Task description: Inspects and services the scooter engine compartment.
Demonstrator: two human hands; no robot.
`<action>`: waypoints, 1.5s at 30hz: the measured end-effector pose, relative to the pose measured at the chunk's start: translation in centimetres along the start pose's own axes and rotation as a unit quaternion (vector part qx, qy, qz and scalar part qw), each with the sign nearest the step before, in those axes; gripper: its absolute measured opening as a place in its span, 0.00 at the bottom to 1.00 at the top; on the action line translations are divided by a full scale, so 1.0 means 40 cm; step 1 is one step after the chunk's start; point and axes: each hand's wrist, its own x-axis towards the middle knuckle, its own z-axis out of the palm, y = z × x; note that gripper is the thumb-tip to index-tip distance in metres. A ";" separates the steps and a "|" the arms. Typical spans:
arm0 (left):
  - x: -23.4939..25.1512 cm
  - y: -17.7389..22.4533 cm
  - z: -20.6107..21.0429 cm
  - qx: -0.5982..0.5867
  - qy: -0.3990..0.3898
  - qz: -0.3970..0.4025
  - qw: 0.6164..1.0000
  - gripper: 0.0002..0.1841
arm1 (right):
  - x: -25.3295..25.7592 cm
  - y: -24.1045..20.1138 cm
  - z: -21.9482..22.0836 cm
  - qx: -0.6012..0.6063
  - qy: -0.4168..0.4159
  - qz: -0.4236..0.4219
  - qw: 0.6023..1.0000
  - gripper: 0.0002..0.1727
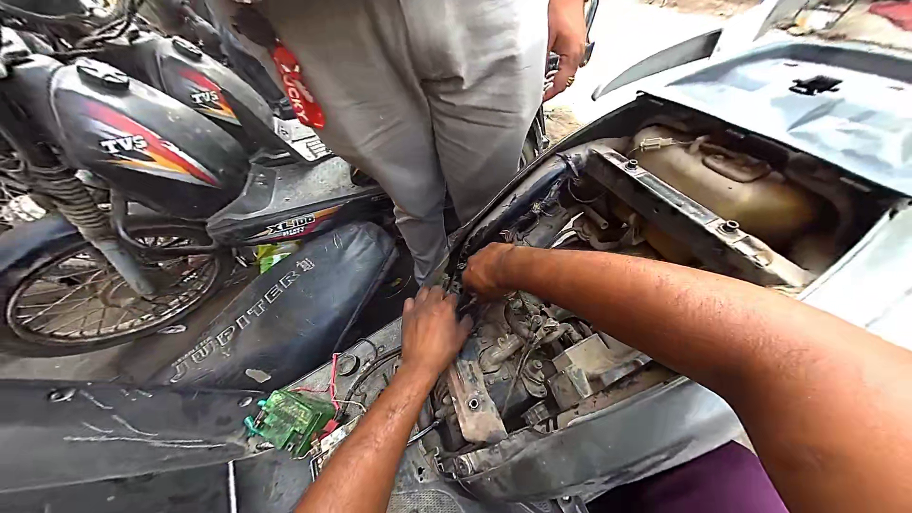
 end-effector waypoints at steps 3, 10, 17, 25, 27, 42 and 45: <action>0.031 0.046 -0.031 0.069 -0.084 -0.004 0.994 0.17 | -0.003 0.005 -0.003 -0.006 0.000 -0.004 1.000 0.16; 0.084 0.112 -0.014 0.138 -0.106 -0.064 0.983 0.10 | -0.014 0.033 -0.012 0.022 -0.014 -0.020 0.999 0.19; 0.088 0.124 0.010 0.146 -0.069 -0.111 0.981 0.13 | -0.012 0.026 -0.017 0.031 -0.041 -0.019 0.999 0.13; 0.013 0.082 0.039 -0.051 -0.004 -0.187 0.981 0.18 | -0.017 -0.037 -0.009 0.310 -0.057 0.086 0.945 0.18; -0.002 0.059 0.009 -0.144 -0.019 -0.184 0.972 0.16 | -0.009 -0.057 0.001 0.324 -0.045 0.088 0.941 0.19; -0.189 -0.143 -0.136 -0.682 0.084 -0.364 0.629 0.06 | 0.099 -0.049 0.141 0.533 -0.074 0.128 0.833 0.17; -0.185 -0.152 -0.147 -0.689 0.087 -0.356 0.625 0.05 | 0.116 -0.083 0.177 0.563 0.013 0.161 0.810 0.18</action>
